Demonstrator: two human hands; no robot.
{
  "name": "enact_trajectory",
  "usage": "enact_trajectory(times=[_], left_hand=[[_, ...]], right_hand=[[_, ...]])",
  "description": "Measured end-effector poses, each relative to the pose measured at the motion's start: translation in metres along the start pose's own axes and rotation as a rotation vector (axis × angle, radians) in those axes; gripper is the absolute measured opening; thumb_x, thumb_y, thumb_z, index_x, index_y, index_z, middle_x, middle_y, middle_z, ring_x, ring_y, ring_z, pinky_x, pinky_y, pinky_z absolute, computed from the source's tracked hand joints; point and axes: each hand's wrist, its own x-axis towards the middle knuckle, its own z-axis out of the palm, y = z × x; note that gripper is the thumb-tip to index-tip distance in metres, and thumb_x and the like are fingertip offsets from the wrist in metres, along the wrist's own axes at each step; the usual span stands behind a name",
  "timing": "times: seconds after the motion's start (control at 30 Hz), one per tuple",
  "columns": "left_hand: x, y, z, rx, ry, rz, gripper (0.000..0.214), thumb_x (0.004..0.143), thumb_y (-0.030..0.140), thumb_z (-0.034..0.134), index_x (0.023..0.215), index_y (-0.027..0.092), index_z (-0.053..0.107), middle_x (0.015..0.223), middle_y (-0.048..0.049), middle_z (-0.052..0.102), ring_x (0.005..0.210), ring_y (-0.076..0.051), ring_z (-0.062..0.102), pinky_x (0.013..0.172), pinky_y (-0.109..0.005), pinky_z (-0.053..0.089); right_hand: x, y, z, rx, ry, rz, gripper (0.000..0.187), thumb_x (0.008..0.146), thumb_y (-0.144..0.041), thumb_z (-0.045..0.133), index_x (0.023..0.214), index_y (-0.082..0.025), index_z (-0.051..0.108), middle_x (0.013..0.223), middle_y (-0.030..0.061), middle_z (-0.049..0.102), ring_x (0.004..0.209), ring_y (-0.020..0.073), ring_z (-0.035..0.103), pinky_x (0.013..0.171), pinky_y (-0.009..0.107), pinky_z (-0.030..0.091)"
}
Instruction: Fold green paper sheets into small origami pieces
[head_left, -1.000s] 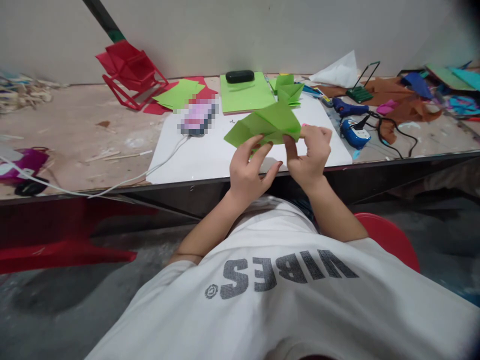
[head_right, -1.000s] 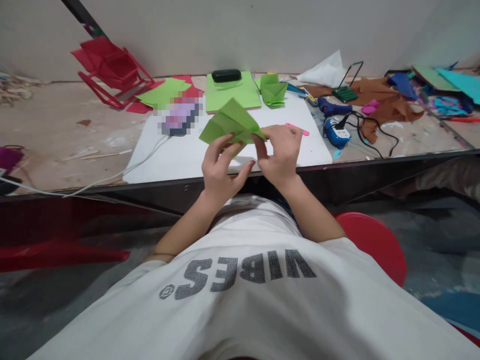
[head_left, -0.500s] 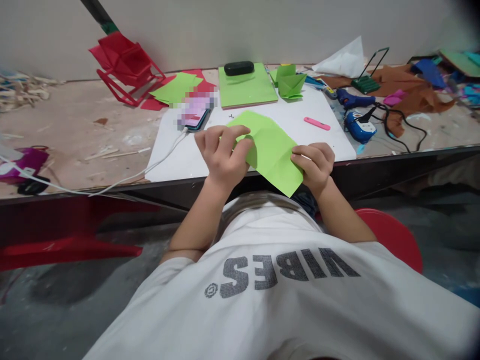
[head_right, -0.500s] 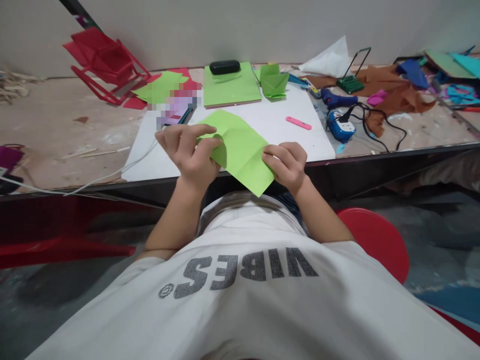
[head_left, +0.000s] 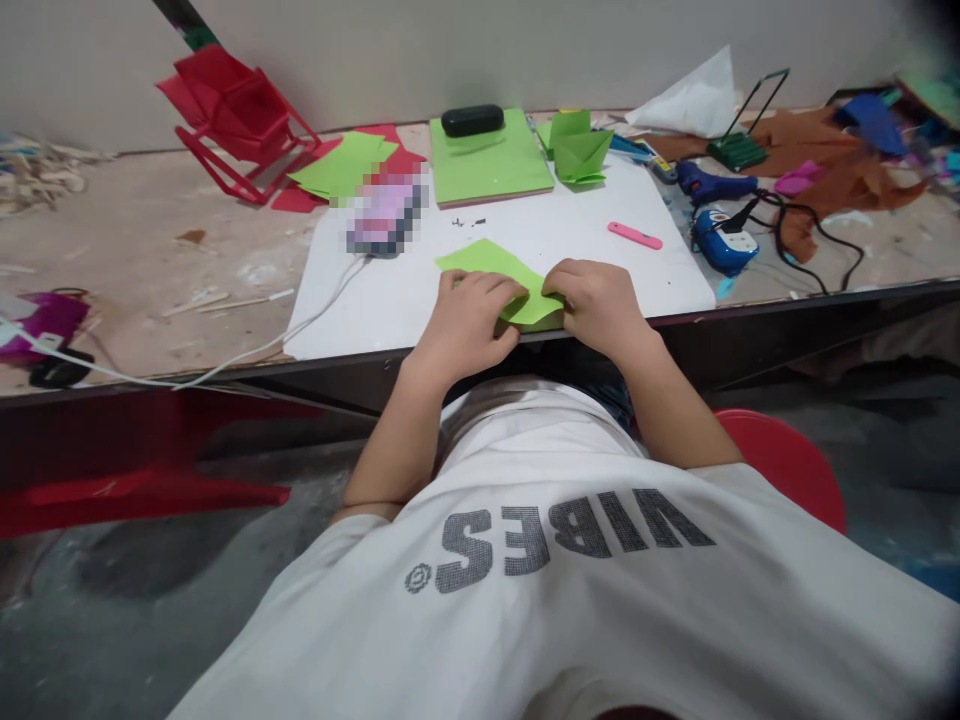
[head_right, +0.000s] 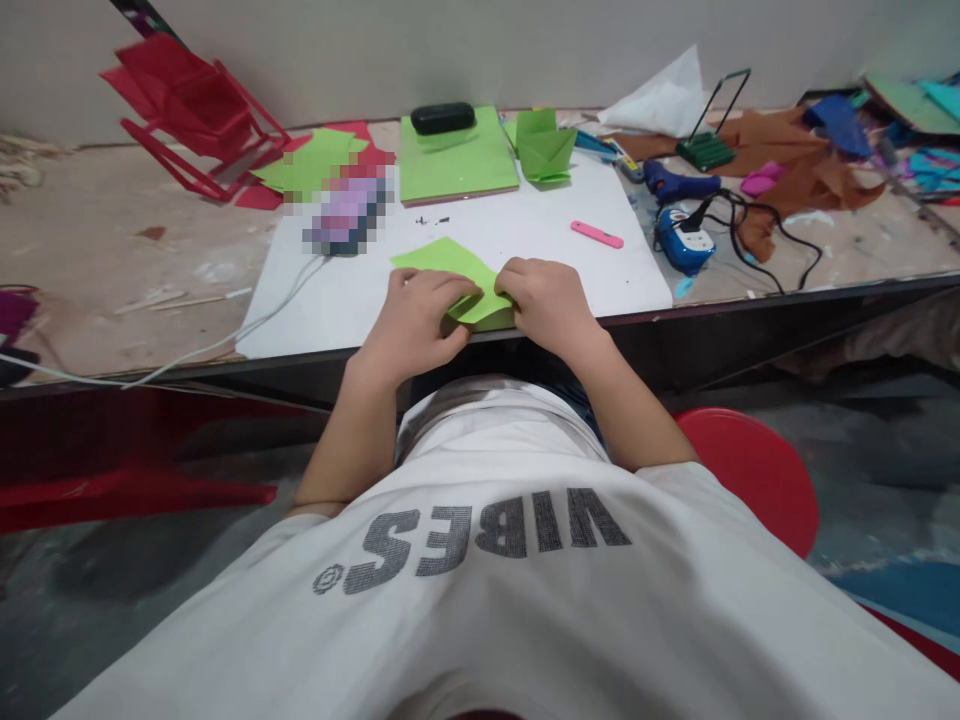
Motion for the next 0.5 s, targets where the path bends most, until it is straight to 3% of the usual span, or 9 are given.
enact_trajectory(times=[0.17, 0.33, 0.5], left_hand=[[0.002, 0.0, 0.009, -0.048, -0.022, -0.04, 0.046, 0.106, 0.023, 0.069, 0.146, 0.02, 0.091, 0.158, -0.0195, 0.091, 0.151, -0.046, 0.083, 0.129, -0.061, 0.063], [0.004, 0.003, 0.013, -0.108, 0.016, -0.068, 0.037, 0.107, 0.024, 0.07, 0.136, 0.022, 0.094, 0.153, -0.0183, 0.092, 0.143, -0.045, 0.086, 0.123, -0.059, 0.066], [0.011, -0.002, 0.019, -0.182, 0.115, -0.193, 0.023, 0.116, 0.034, 0.069, 0.108, 0.027, 0.091, 0.12, -0.014, 0.092, 0.122, -0.04, 0.085, 0.109, -0.055, 0.065]], right_hand=[[0.003, 0.014, -0.007, 0.223, -0.015, -0.031, 0.048, 0.093, -0.013, 0.073, 0.135, -0.022, 0.094, 0.133, 0.0144, 0.095, 0.116, 0.0375, 0.086, 0.104, 0.049, 0.064], [0.0, 0.03, -0.018, 0.425, -0.065, 0.006, 0.039, 0.095, -0.024, 0.081, 0.131, -0.024, 0.096, 0.123, 0.0104, 0.095, 0.104, 0.0339, 0.085, 0.101, 0.049, 0.067], [0.001, 0.037, -0.016, 0.474, -0.121, -0.001, 0.04, 0.102, -0.036, 0.084, 0.137, -0.024, 0.096, 0.122, 0.0101, 0.094, 0.106, 0.0342, 0.084, 0.105, 0.051, 0.067]])
